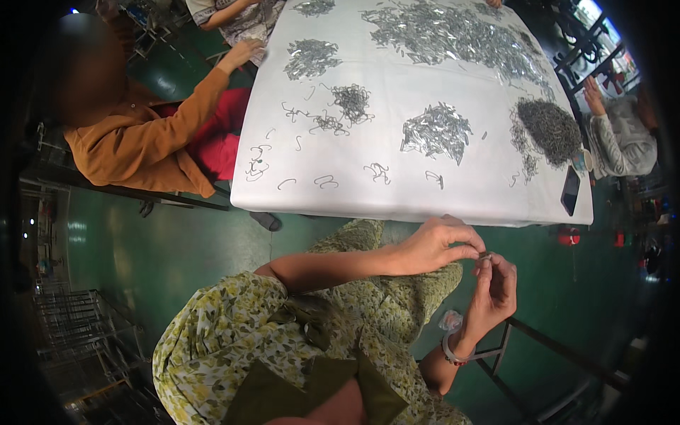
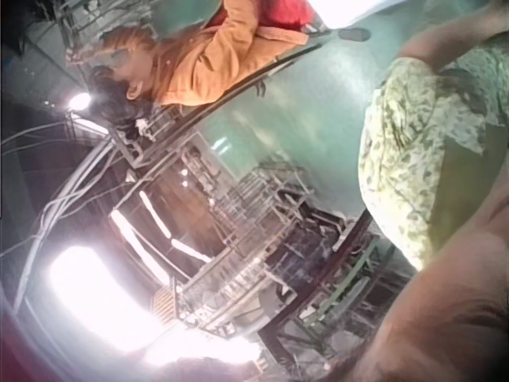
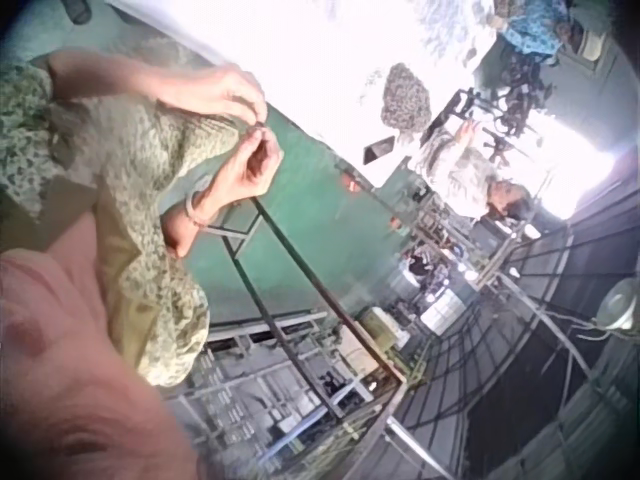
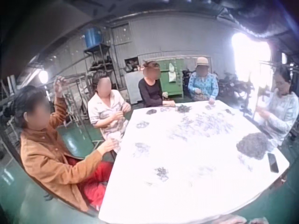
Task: The person sits at a table and repeatedly picks up small metal hooks and wire pieces, then joins them by hand. The person occasionally hangs the assembled hooks on a nearby metal rack.
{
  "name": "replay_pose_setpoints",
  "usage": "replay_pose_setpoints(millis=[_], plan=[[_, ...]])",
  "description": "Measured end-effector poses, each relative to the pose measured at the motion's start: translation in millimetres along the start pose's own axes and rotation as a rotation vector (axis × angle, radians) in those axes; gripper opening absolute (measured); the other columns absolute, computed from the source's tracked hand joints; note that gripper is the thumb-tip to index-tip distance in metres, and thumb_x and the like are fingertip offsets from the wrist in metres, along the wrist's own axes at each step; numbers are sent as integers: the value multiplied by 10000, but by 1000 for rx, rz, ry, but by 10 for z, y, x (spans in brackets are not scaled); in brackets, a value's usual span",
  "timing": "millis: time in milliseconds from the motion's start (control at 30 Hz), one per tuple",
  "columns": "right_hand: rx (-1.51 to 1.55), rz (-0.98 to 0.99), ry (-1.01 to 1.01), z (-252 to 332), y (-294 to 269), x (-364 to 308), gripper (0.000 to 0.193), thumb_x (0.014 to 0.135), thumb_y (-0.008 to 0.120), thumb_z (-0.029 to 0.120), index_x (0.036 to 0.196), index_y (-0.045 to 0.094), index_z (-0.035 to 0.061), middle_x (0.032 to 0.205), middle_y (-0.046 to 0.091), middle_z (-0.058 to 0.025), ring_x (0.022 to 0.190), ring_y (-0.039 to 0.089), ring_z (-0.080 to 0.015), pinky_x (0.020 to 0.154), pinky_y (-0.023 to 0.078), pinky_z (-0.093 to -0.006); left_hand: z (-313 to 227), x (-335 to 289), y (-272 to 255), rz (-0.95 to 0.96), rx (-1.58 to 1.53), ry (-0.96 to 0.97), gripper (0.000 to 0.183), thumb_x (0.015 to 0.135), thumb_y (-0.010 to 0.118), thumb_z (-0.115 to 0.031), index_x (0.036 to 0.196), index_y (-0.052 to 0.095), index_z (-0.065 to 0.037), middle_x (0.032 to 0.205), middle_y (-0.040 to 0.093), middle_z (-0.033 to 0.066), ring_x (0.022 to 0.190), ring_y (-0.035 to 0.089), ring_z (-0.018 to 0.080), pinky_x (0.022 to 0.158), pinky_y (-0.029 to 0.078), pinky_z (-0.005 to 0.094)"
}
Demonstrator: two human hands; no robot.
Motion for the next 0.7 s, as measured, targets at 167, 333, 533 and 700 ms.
replay_pose_setpoints(millis=[167,333,533,700], plan=[[-92,1,-68,14,21,112,51,893,564,-79,926,592,-52,931,604,-84,795,568,-131,712,482,-249,93,61,-22,74,17,-10,115,841,669,-124,922,687,-45,863,691,82,851,639,258,794,482,377],[13,65,49,-234,160,28,105,893,549,-93,984,580,-50,958,617,-115,867,605,-156,774,497,-260,385,-41,-130,67,-20,-42,143,845,669,-126,966,684,-53,977,687,85,934,638,254,840,487,375],[-34,-119,128,-275,62,-94,199,862,605,-103,1053,598,-49,943,632,-111,861,602,-146,761,517,-258,710,-121,-1460,-135,415,-59,202,854,666,-151,1044,692,-89,1055,675,62,1037,591,237,915,462,357],[-60,19,-14,-210,165,-1,158,845,609,-120,976,652,-44,905,632,-116,805,584,-154,693,512,-251,1025,-34,-2981,-148,1094,-259,90,774,705,-169,832,743,-111,818,659,67,829,582,272,741,490,376]])
Point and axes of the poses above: each hand's wrist, its own x-axis towards the middle knuckle, its own y-axis out of the palm, z = x × y, the point moved 8 cm from there along x, towards the middle knuckle
